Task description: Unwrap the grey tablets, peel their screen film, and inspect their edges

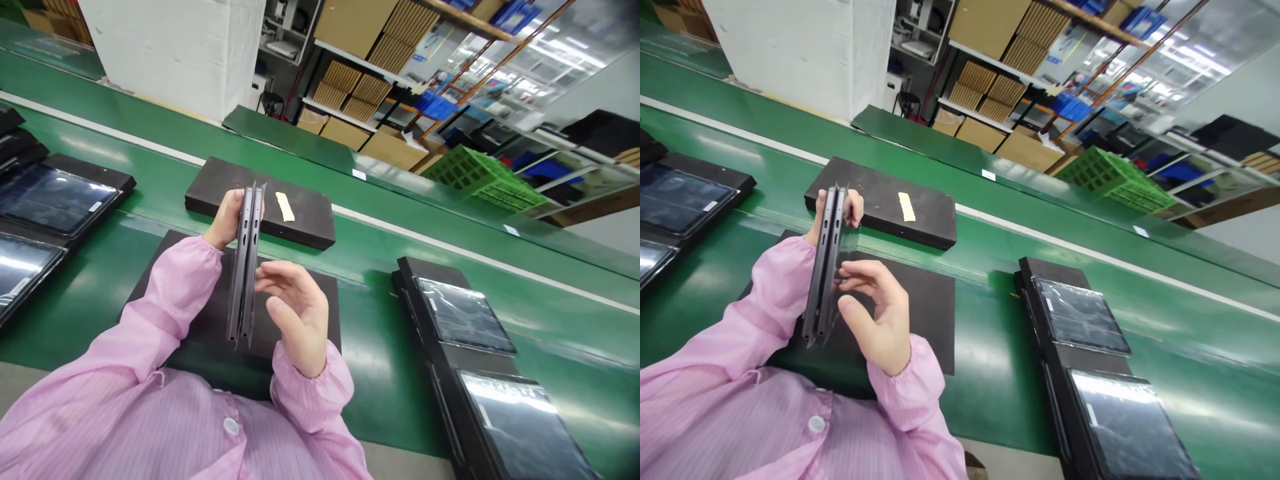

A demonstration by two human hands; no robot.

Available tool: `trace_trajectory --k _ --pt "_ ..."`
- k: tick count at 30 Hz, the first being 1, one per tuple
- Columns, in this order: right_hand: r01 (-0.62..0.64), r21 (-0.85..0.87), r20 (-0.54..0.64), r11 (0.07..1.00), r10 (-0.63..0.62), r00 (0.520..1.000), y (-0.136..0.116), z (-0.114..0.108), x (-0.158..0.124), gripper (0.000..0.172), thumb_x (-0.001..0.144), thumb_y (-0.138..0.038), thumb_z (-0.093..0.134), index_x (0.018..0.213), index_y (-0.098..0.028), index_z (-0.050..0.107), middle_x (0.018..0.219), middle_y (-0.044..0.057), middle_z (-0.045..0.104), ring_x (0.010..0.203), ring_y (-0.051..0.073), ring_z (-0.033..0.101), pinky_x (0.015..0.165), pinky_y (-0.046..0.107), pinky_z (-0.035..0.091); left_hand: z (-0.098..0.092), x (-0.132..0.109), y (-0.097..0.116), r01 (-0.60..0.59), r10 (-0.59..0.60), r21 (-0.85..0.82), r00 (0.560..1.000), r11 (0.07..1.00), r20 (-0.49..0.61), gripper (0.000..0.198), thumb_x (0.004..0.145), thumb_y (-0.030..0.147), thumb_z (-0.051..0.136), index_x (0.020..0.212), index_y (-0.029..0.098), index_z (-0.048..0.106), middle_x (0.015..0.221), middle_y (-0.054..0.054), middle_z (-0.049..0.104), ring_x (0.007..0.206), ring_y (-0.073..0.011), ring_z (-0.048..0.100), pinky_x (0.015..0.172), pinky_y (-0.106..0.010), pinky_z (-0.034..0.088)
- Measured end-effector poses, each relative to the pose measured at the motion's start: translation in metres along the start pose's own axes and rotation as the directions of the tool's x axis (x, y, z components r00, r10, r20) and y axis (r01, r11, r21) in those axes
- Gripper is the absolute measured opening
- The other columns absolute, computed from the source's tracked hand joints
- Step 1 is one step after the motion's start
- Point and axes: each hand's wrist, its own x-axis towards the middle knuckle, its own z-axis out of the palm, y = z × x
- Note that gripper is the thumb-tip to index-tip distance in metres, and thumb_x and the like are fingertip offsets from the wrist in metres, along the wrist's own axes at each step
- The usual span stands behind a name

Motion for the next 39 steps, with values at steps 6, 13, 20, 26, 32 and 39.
trace_trajectory --k 6,13,20,26,32,39 --pt "0.004 -0.028 -0.001 1.0 -0.004 1.0 -0.001 0.004 0.005 0.03 0.079 -0.013 0.069 0.106 -0.026 0.072 0.096 0.002 0.068 0.078 0.014 0.068 0.077 0.031 0.061 0.001 0.0 -0.006 -0.013 0.011 -0.056 1.0 0.998 -0.029 0.078 0.071 0.097 0.033 0.047 0.023 0.033 0.046 -0.002 0.044 0.041 -0.0104 0.037 0.041 -0.029 0.025" --pt "0.089 -0.031 -0.094 0.996 -0.092 0.991 0.003 0.006 0.003 0.03 0.08 -0.012 0.066 0.105 -0.027 0.071 0.088 0.0 0.065 0.071 0.013 0.062 0.067 0.028 0.056 0.006 -0.003 0.004 -0.085 0.086 -0.026 0.996 0.996 0.016 0.076 0.076 0.091 0.04 0.053 0.02 0.049 0.045 -0.001 0.045 0.04 -0.011 0.037 0.04 -0.028 0.025" --pt "0.104 -0.102 -0.078 0.989 -0.112 0.991 0.0 0.005 0.0 0.035 0.078 -0.016 0.067 0.111 -0.027 0.065 0.087 0.0 0.061 0.07 0.014 0.058 0.067 0.031 0.053 0.015 -0.009 0.018 -0.138 0.139 -0.019 0.985 0.99 0.101 0.076 0.081 0.088 0.038 0.056 0.017 0.055 0.046 -0.002 0.047 0.038 -0.0105 0.039 0.039 -0.027 0.025" --pt "0.184 -0.107 -0.078 0.977 -0.193 0.978 -0.002 0.007 -0.002 0.033 0.073 -0.014 0.067 0.102 -0.027 0.059 0.085 0.0 0.053 0.071 0.015 0.051 0.064 0.031 0.047 0.018 -0.011 0.021 -0.144 0.137 0.029 0.977 0.989 0.166 0.078 0.081 0.088 0.035 0.055 0.018 0.054 0.044 -0.003 0.047 0.04 -0.0124 0.04 0.042 -0.029 0.028" --pt "0.194 -0.063 -0.074 0.979 -0.198 0.977 -0.004 0.01 -0.005 0.038 0.07 -0.01 0.068 0.101 -0.028 0.054 0.083 -0.002 0.049 0.07 0.014 0.047 0.062 0.028 0.043 0.021 -0.014 0.023 -0.171 0.159 0.028 0.956 0.985 0.247 0.079 0.081 0.089 0.033 0.055 0.017 0.053 0.045 -0.003 0.048 0.04 -0.0116 0.041 0.042 -0.028 0.028" --pt "0.214 -0.079 -0.057 0.974 -0.219 0.974 -0.006 0.009 -0.006 0.033 0.072 -0.009 0.06 0.097 -0.027 0.049 0.076 -0.004 0.046 0.068 0.014 0.048 0.065 0.03 0.044 0.022 -0.016 0.025 -0.181 0.158 0.065 0.95 0.981 0.269 0.08 0.08 0.09 0.032 0.054 0.017 0.053 0.044 -0.004 0.049 0.038 -0.0123 0.043 0.04 -0.027 0.028"
